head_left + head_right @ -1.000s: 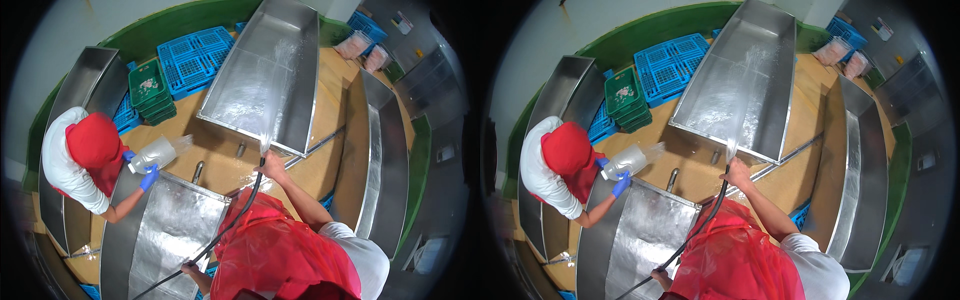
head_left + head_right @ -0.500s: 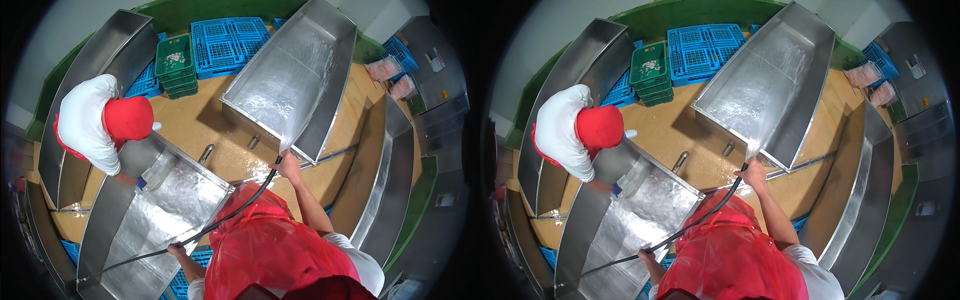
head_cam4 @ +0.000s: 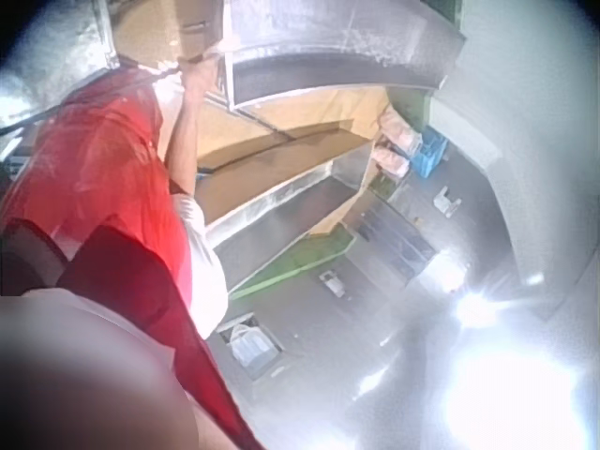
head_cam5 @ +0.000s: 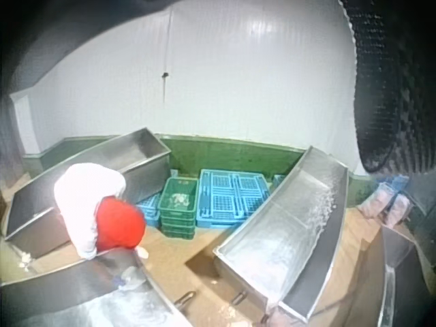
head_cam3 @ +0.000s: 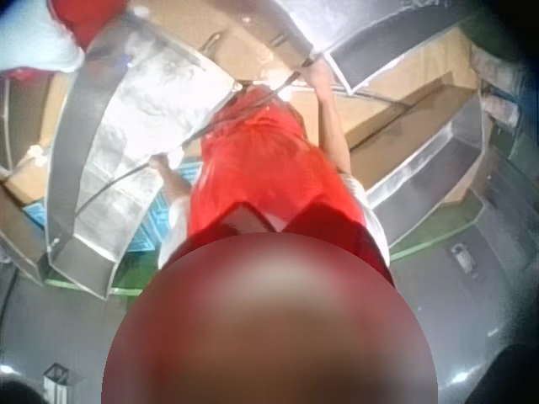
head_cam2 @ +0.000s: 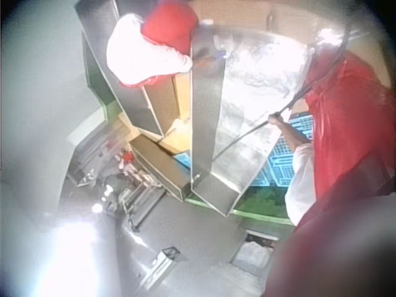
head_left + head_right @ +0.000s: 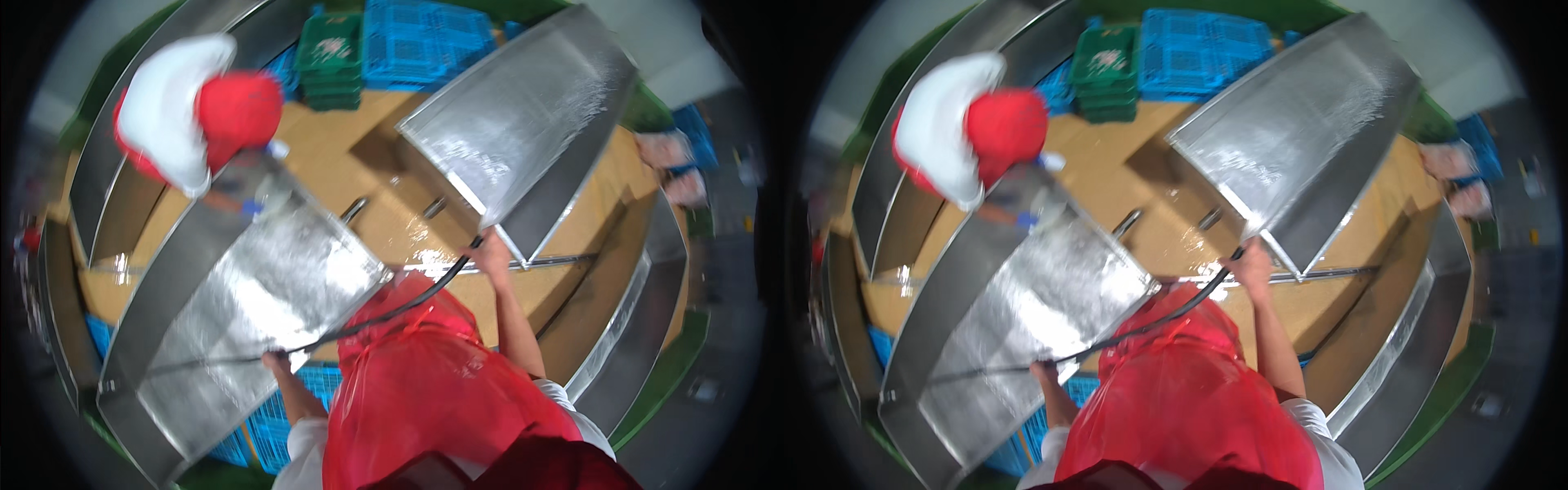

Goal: The person uses a hose to rinse the interior surfaces of several stainless steel trays arranged on a wet floor. The person moves the hose back and forth across each tray, then repositions to the next tray and repeats the rinsing process.

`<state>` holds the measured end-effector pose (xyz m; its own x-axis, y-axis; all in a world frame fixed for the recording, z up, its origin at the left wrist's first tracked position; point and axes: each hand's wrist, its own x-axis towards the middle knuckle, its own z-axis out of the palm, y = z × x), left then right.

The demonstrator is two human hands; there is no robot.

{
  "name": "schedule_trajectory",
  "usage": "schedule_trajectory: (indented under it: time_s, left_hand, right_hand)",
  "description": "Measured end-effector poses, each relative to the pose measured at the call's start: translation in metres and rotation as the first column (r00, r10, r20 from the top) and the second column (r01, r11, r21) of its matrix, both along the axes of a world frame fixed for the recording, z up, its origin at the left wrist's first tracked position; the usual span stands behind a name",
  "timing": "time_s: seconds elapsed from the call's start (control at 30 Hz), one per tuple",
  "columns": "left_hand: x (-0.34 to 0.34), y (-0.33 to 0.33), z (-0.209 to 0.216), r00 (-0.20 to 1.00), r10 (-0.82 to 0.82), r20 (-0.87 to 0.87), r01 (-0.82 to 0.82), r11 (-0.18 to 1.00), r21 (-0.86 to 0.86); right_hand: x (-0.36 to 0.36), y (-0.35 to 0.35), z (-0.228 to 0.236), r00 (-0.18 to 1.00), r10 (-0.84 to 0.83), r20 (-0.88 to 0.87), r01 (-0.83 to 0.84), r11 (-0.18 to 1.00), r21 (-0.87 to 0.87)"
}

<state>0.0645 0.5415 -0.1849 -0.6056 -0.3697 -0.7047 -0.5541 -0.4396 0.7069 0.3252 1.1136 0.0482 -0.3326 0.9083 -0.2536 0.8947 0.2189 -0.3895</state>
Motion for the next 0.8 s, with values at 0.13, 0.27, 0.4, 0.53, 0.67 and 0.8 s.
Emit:
schedule_trajectory:
  time_s: [0.13,0.27,0.4,0.53,0.67,0.8]
  left_hand:
    - [-0.003,-0.007,0.002,0.994,0.096,0.05,-0.097,0.995,0.012]
    - [0.003,-0.003,0.01,0.995,0.076,0.068,-0.078,0.997,0.023]
    - [0.005,-0.006,0.009,0.989,0.135,0.055,-0.135,0.991,-0.006]
    - [0.007,0.007,0.02,0.981,0.18,0.068,-0.178,0.983,-0.04]
    - [0.007,0.017,0.04,0.967,0.247,0.053,-0.245,0.968,-0.044]
    - [0.013,0.029,0.062,0.946,0.323,-0.006,-0.323,0.946,-0.038]
  right_hand:
    - [-0.004,-0.005,-0.008,0.998,0.047,0.038,-0.048,0.998,0.037]
    - [-0.001,-0.005,-0.015,0.999,0.031,0.017,-0.031,0.999,0.009]
    - [-0.003,0.0,-0.025,0.997,0.056,0.052,-0.055,0.998,-0.028]
    - [0.008,0.013,-0.062,0.992,0.123,0.005,-0.123,0.992,0.016]
    - [0.009,0.046,-0.103,0.985,0.159,0.07,-0.14,0.966,-0.218]
    - [-0.025,0.058,-0.139,0.973,-0.141,-0.185,0.01,0.819,-0.574]
